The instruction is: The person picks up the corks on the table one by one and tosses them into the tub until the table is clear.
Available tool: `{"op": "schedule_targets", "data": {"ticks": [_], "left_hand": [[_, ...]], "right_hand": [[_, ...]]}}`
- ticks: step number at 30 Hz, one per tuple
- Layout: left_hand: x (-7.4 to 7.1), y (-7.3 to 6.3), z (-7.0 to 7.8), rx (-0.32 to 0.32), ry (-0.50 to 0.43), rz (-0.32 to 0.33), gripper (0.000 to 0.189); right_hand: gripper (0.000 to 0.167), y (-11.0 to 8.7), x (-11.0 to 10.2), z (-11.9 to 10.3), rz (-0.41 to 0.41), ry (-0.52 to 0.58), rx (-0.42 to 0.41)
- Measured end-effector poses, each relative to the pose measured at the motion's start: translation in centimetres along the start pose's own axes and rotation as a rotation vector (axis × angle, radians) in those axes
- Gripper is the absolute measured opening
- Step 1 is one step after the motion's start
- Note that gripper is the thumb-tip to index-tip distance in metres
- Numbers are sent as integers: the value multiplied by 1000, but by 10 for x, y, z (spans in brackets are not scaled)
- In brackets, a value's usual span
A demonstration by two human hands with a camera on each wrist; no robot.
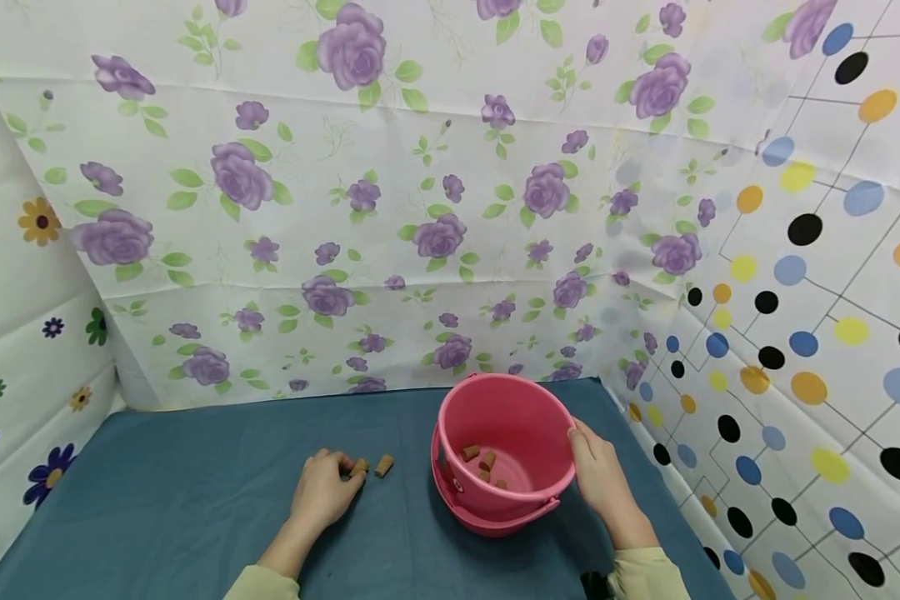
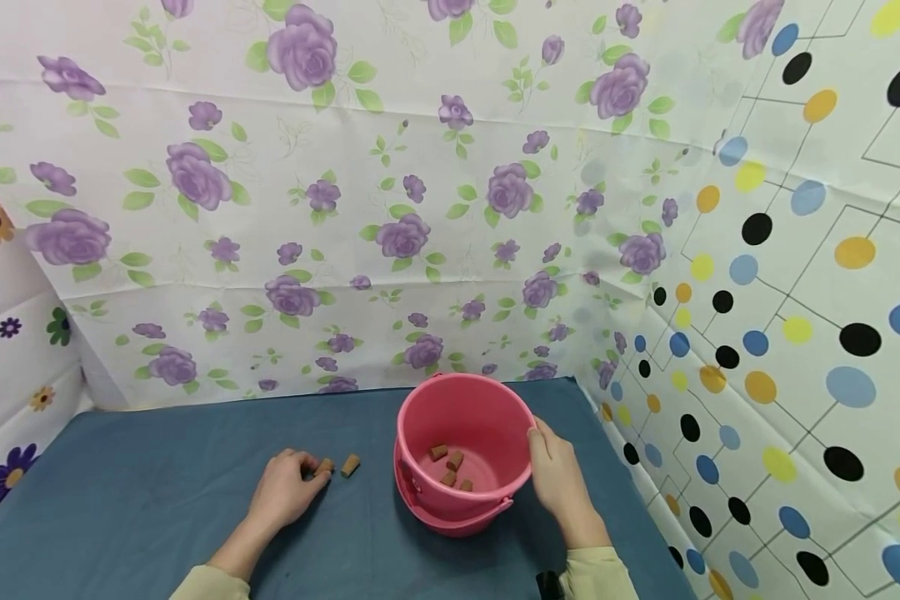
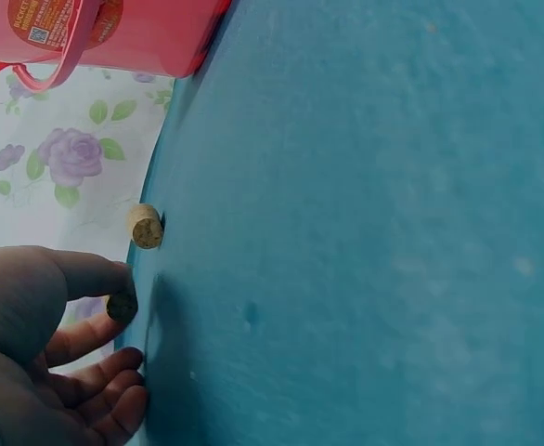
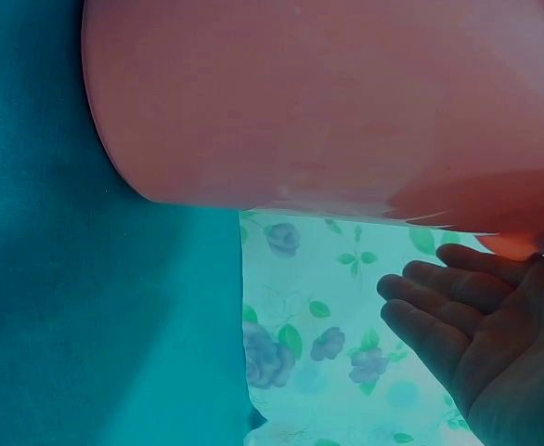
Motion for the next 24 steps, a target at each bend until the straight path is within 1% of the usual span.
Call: {"op": "schedule_targets", "data": {"ticks": [6, 15, 24], "left_hand": [[-1, -4, 0, 15, -25, 23, 18], [-5, -8, 2, -11, -66, 36, 19], [-10, -15, 10, 10, -86, 96, 22]], "right_hand": [[53, 0, 0, 0, 0, 0, -2], [53, 0, -1, -2, -2, -2, -9], [53, 0, 0, 0, 5, -7, -6]]}}
Point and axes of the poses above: each hand's wrist, its own y-axis towards the middle knuckle, its own x-axis out of the palm, z = x × y, the point moved 9 cm from there along y, towards the middle knuckle, and after that the axes turned 6 degrees about -y, right-handed, at the moved point
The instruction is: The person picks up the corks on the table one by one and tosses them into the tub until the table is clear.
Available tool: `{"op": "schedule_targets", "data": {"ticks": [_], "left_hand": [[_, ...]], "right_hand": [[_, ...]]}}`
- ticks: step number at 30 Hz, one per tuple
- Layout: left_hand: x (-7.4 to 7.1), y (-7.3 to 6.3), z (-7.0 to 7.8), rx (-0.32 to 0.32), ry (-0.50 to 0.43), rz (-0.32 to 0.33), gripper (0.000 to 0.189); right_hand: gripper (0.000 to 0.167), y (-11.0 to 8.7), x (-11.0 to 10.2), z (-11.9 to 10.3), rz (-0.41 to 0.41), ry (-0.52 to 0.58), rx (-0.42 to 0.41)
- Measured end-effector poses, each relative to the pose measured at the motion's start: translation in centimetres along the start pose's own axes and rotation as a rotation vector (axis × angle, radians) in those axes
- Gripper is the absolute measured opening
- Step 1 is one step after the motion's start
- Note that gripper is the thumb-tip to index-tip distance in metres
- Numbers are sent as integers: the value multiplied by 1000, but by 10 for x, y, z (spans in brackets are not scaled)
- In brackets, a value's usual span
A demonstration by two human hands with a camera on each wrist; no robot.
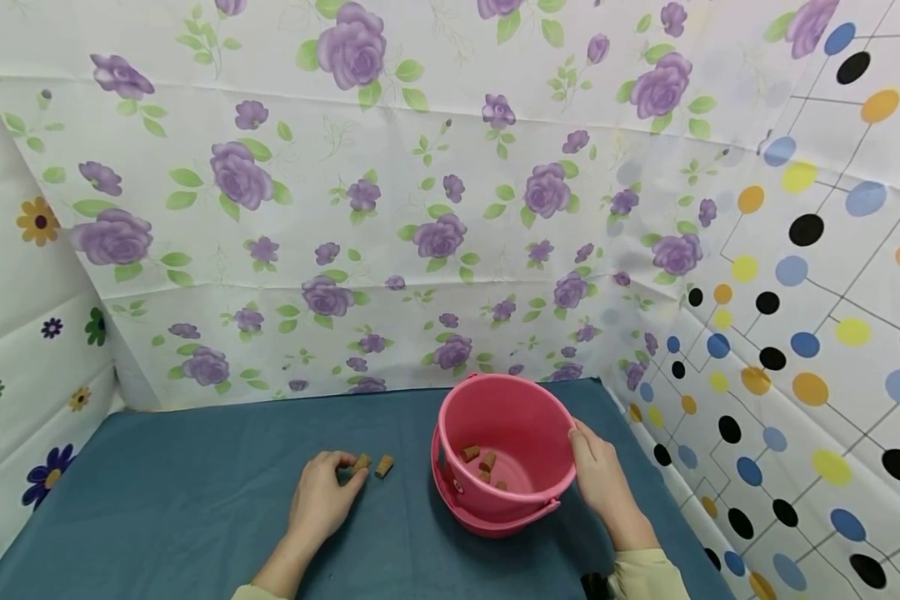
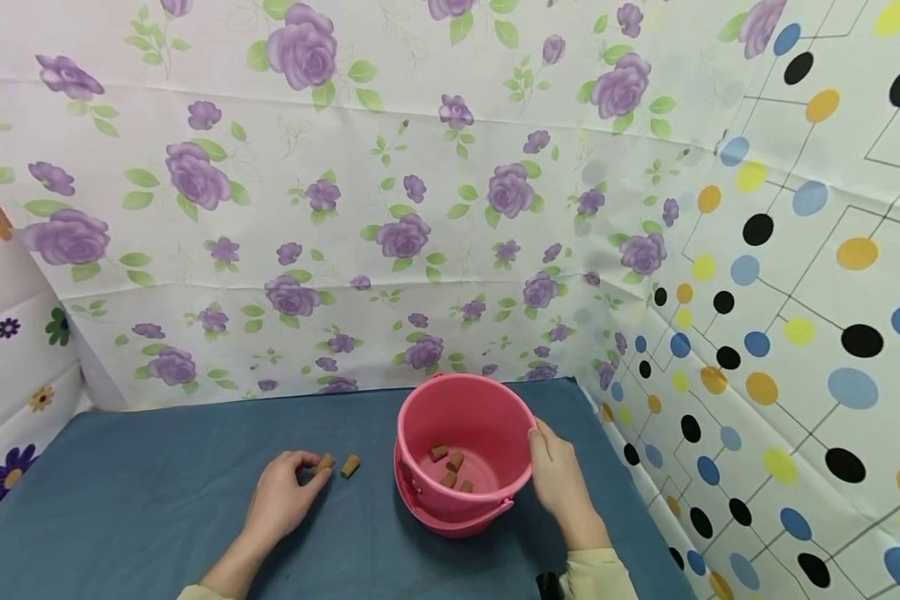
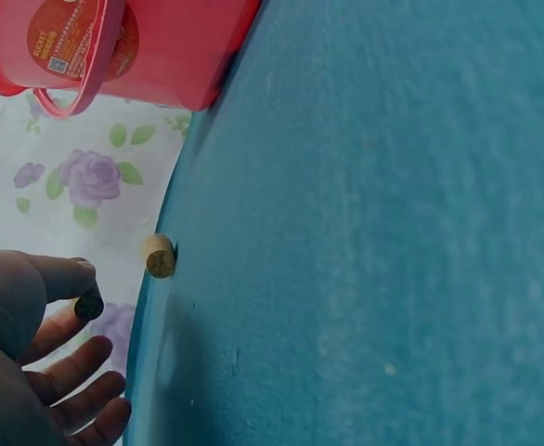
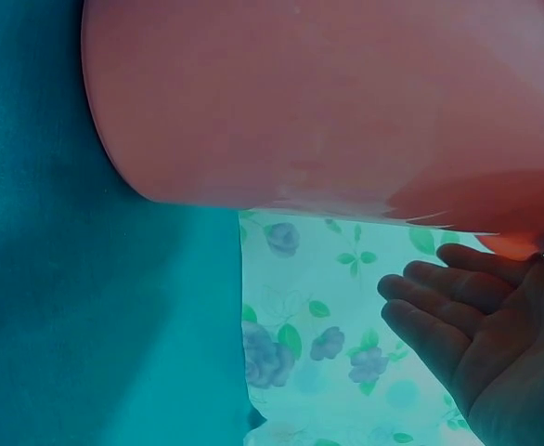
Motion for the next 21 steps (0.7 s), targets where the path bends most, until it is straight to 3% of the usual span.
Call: {"op": "schedule_targets", "data": {"ticks": [11, 21], "left_hand": [[-8, -5, 18, 24, -44, 32, 24], [-18, -15, 60, 111, -117, 54, 22]], "right_hand": [[53, 0, -1, -1, 6, -6, -6], [52, 0, 0, -1, 5, -9, -11]]}}
Point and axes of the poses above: each hand's wrist, its own y-axis towards the middle knuckle, its own x-axis out of the palm, z = x × y, the point moved 9 cm from there along y, towards the middle knuckle, and after that the axes turned 6 degrees about -y, right-handed, at the moved point
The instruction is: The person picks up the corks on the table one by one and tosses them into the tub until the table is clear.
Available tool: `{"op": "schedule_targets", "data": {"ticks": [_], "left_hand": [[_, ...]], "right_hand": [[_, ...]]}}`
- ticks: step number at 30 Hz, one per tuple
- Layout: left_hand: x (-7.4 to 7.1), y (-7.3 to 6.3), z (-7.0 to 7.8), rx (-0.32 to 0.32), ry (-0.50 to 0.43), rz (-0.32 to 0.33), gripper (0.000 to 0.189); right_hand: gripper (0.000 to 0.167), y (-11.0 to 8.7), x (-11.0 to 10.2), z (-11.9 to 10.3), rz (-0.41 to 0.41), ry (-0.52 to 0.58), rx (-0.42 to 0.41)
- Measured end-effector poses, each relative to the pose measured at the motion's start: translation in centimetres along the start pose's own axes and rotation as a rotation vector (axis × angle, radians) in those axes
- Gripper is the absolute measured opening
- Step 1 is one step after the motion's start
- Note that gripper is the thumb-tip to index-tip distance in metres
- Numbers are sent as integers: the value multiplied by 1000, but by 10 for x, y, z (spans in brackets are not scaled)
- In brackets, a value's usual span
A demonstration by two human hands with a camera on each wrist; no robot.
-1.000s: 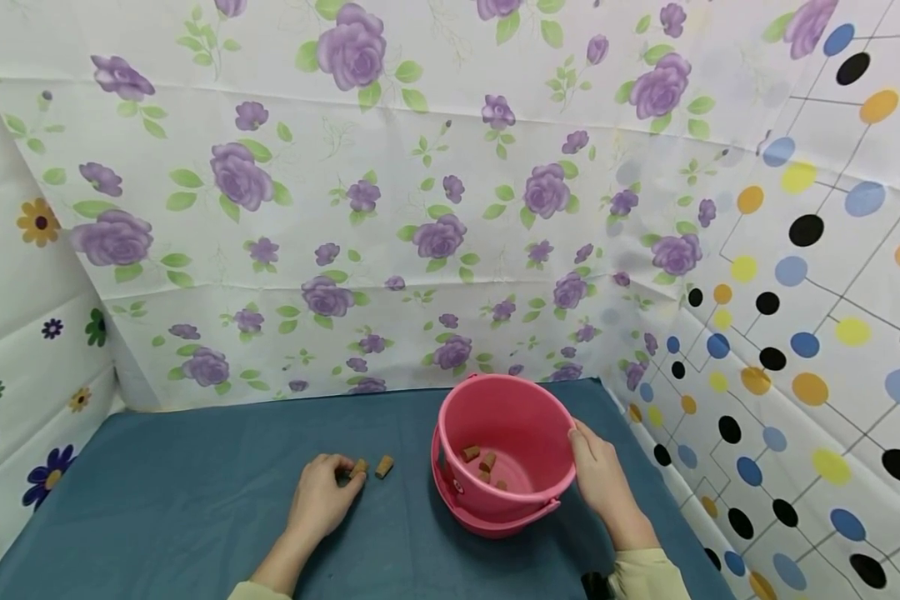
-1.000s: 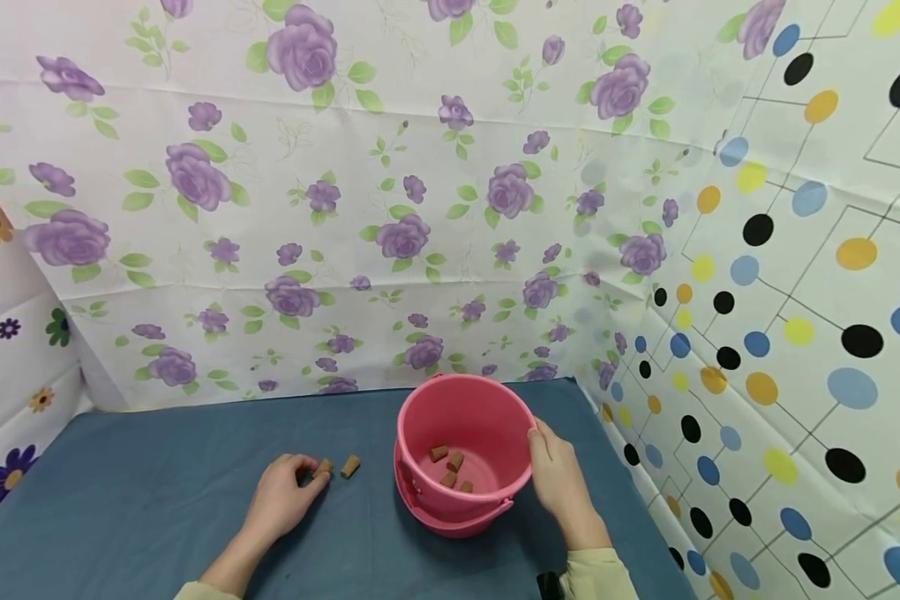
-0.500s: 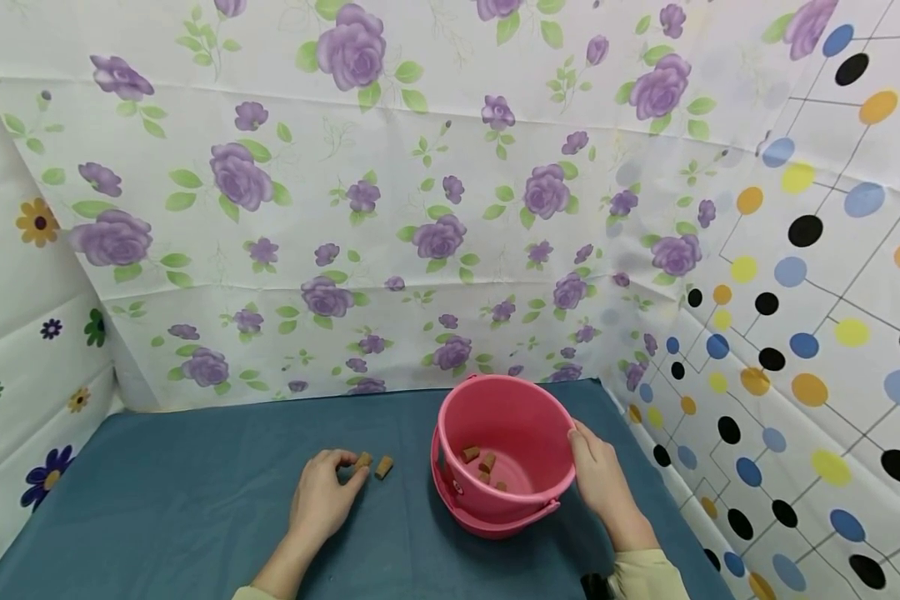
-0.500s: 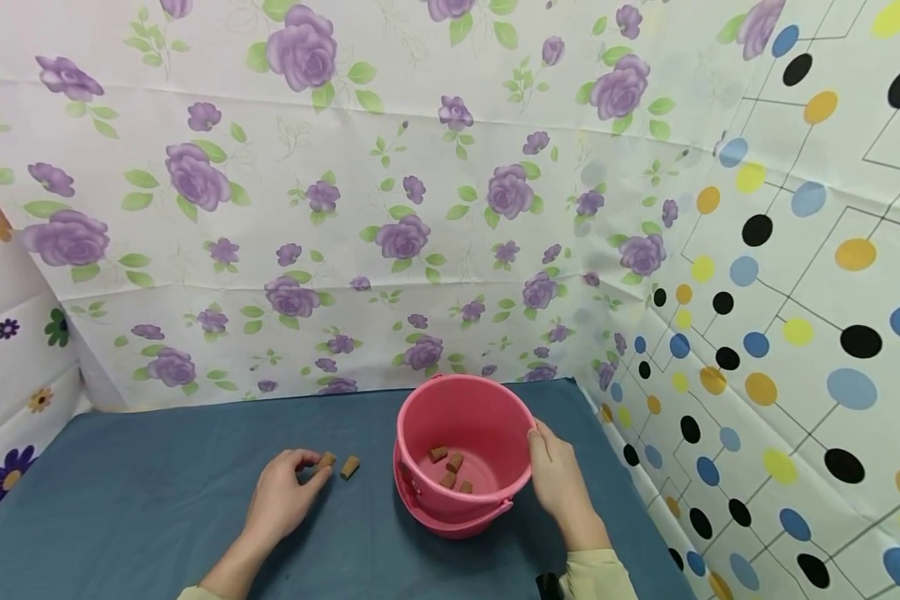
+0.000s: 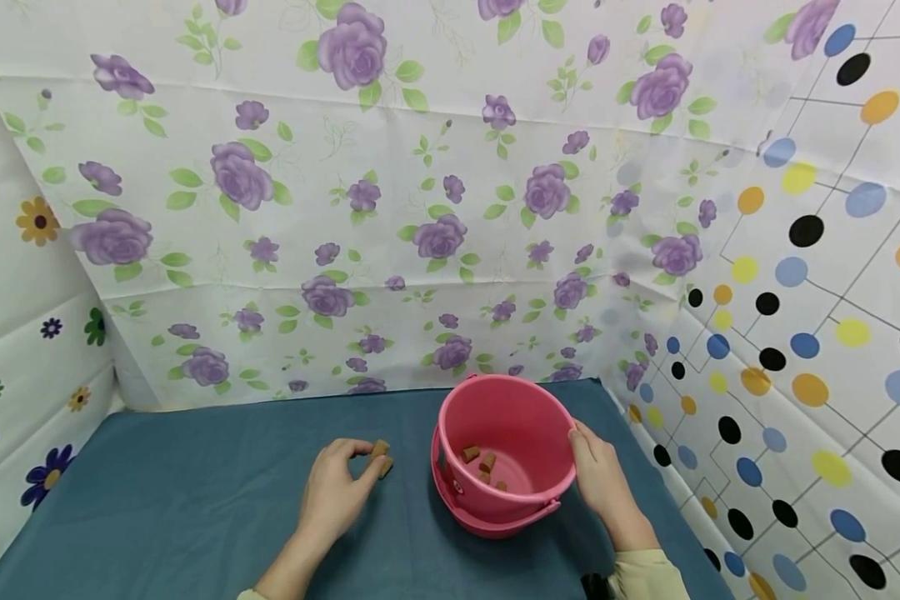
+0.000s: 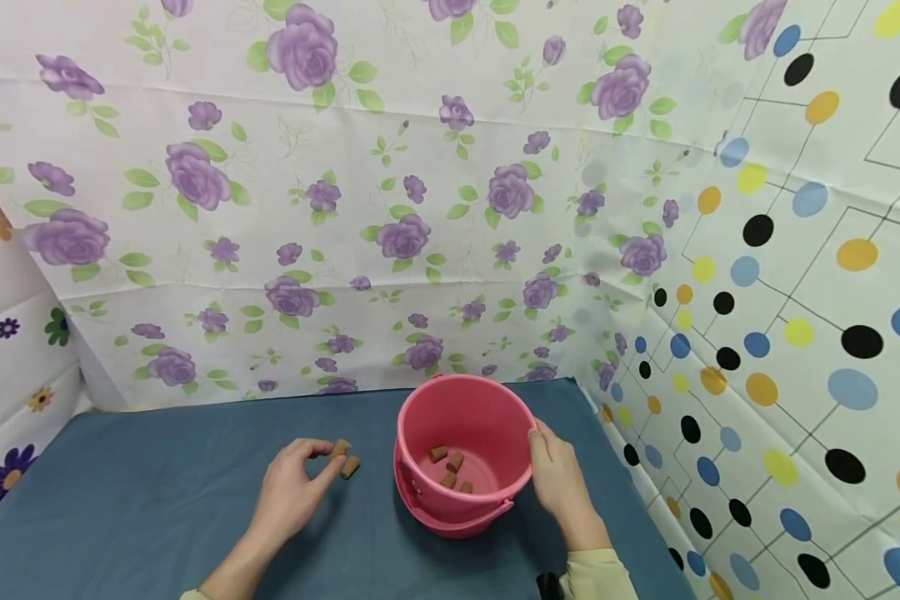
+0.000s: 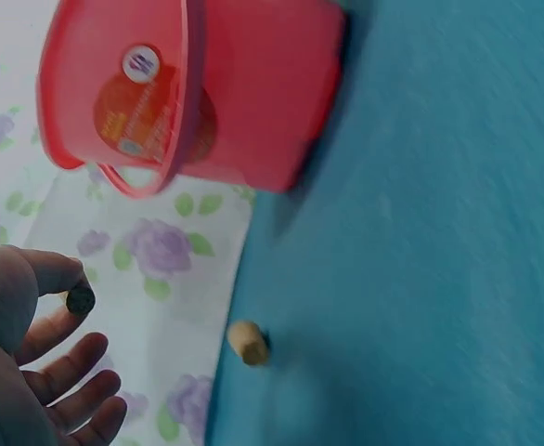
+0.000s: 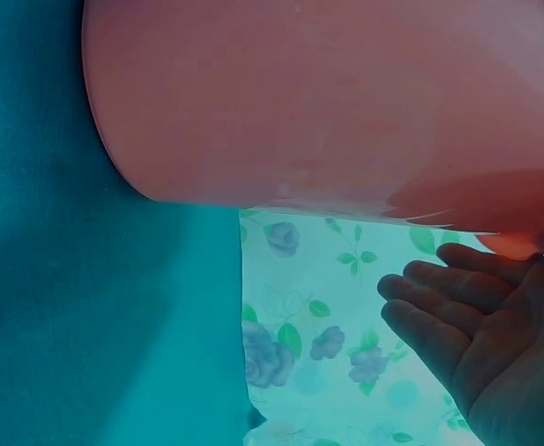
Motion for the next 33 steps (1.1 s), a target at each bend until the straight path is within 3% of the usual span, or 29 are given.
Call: {"op": "schedule_targets", "data": {"ticks": [7, 11, 27, 33], "left_hand": [[-4, -1, 34, 71, -56, 23, 20], [-3, -1, 47, 102, -88, 22, 17], [-3, -3, 62, 134, -151, 19, 14], [0, -6, 65, 110, -168, -8, 15]], "right_hand": [[52, 0, 0, -1, 3, 4, -7], [52, 0, 0, -1, -2, 5, -8], [53, 1, -1, -1, -6, -4, -4], [54, 0, 0, -1, -16, -3, 8]]}}
Point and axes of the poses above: each hand's wrist, its own y-axis towards the middle knuckle, its own x-axis out of the palm, z = x × y, the point moved 9 cm from there along y, towards the middle knuckle, and after that the axes turned 6 degrees about -y, right-handed, at the moved point
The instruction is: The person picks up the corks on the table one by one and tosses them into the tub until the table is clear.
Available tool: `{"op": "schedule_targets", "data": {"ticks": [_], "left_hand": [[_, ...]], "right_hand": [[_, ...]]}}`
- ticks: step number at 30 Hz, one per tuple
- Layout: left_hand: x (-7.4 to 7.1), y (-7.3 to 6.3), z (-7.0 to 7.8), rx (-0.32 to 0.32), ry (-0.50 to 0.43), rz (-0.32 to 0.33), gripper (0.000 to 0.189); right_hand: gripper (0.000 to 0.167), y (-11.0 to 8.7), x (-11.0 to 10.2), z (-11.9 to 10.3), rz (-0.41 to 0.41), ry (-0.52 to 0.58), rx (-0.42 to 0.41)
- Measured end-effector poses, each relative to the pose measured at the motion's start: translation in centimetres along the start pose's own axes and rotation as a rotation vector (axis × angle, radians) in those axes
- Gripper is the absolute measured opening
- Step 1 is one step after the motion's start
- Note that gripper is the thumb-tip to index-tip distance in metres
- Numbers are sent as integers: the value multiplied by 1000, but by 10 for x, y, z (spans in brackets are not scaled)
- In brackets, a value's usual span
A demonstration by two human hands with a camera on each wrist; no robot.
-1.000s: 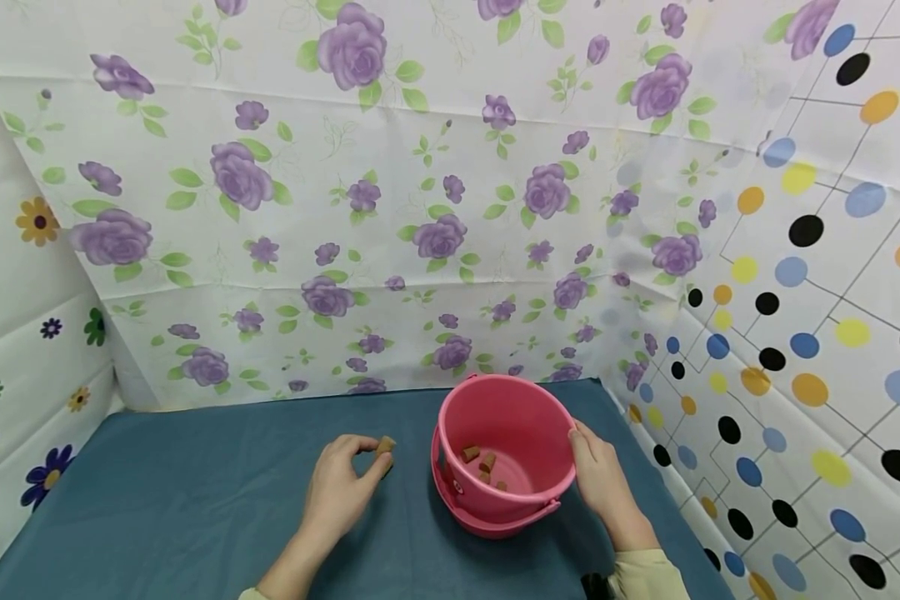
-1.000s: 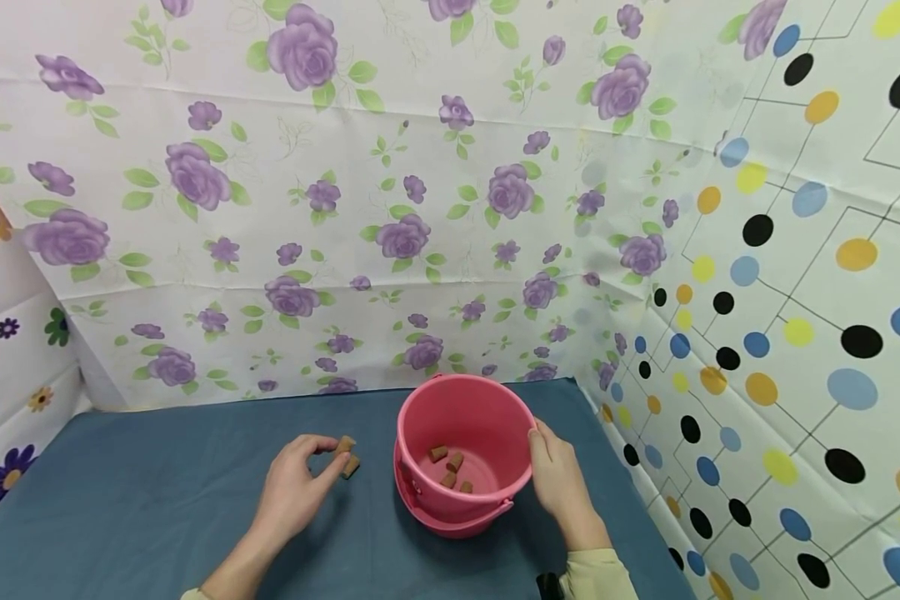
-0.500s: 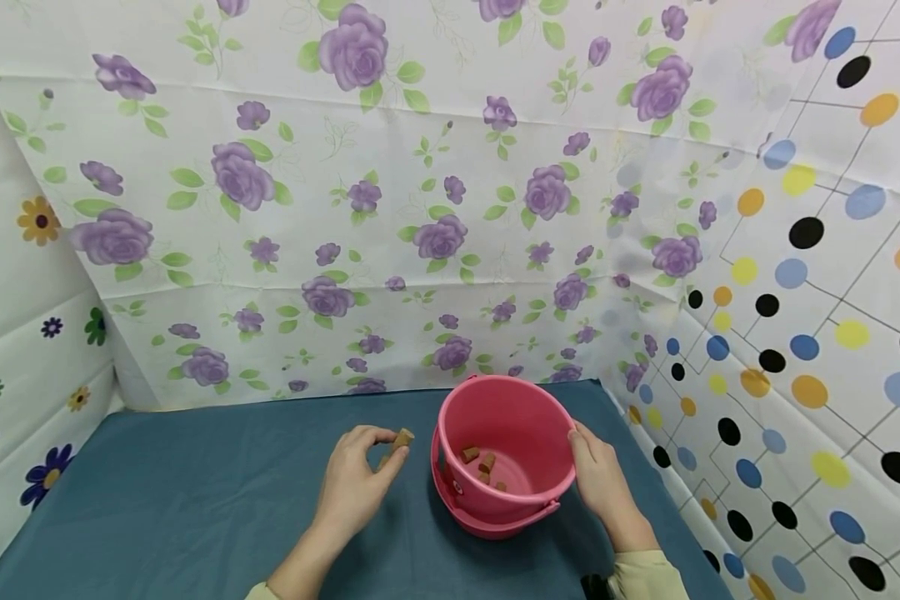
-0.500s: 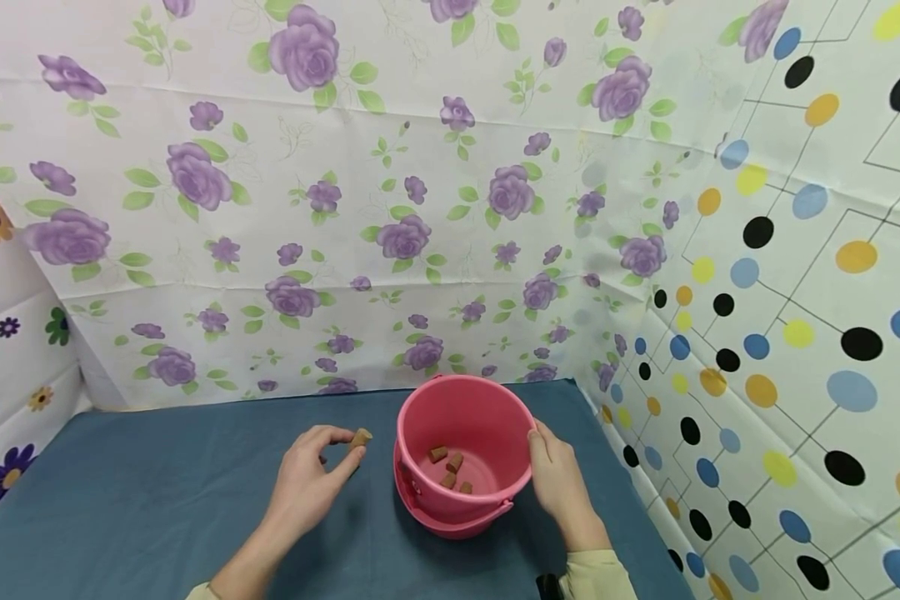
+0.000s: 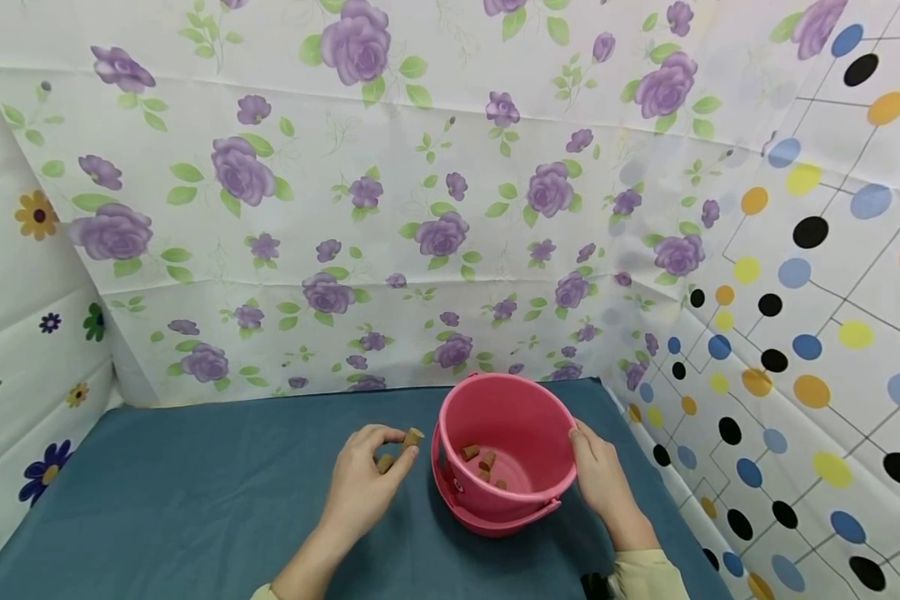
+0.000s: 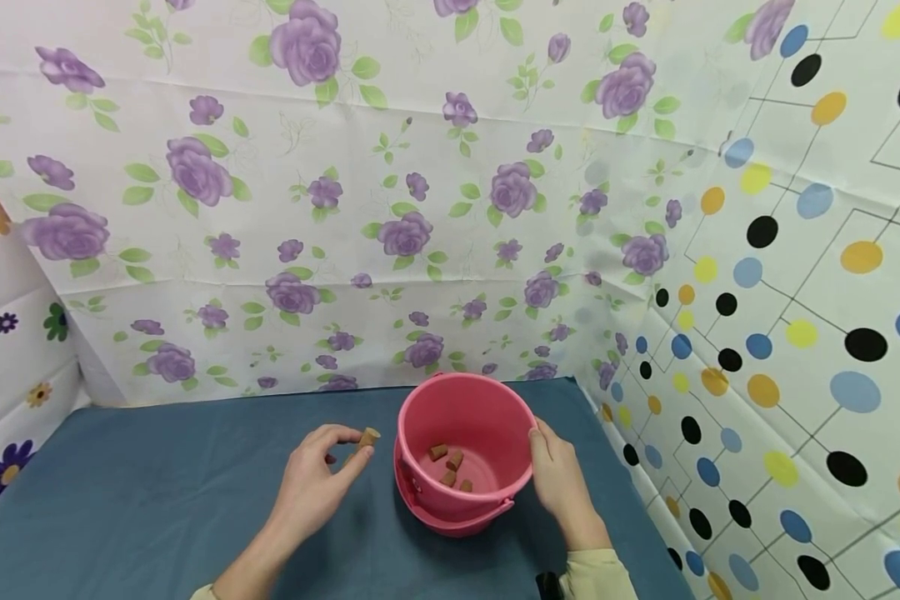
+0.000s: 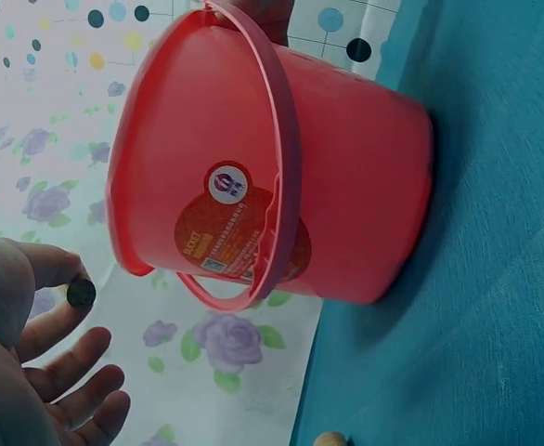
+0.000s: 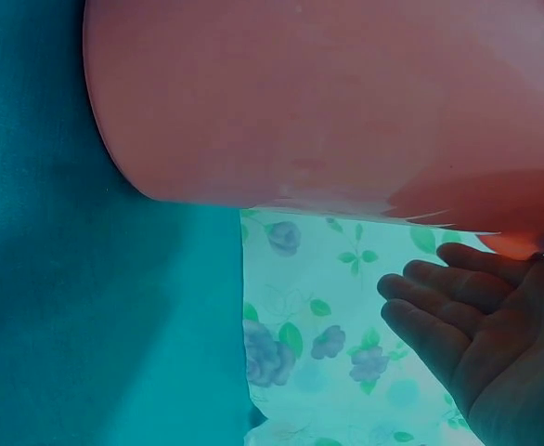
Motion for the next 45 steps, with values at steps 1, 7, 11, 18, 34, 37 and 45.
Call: {"op": "schedule_targets", "data": {"ticks": [1, 7, 11, 18, 34, 37, 45], "left_hand": [[0, -1, 0, -6, -4, -3, 15], [-1, -2, 0, -14, -17, -4, 14], [0, -2, 2, -2, -17, -5, 13], [5, -2, 9, 13, -25, -11, 13], [-6, 8, 27, 52, -58, 2, 15], [-6, 10, 38, 83, -66, -6, 17], [15, 11, 73, 209, -53, -52, 20]], "right_hand": [[54, -1, 0, 0, -1, -1, 1], [54, 0, 1, 2, 0, -2, 5], [53, 0, 1, 2, 1, 3, 11], [53, -1, 1, 1, 6, 1, 7], [54, 1, -1, 1, 10, -4, -7], [54, 2, -2, -1, 13, -6, -11], [54, 1, -1, -1, 0, -5, 2]]}}
Point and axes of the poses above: each hand's wrist, its own y-axis towards the middle knuckle, its own x-axis out of the palm, z = x × y, the point moved 9 cm from there along y, towards the middle knuckle, and after that the axes turned 6 degrees about -y, right-handed, at the moved point
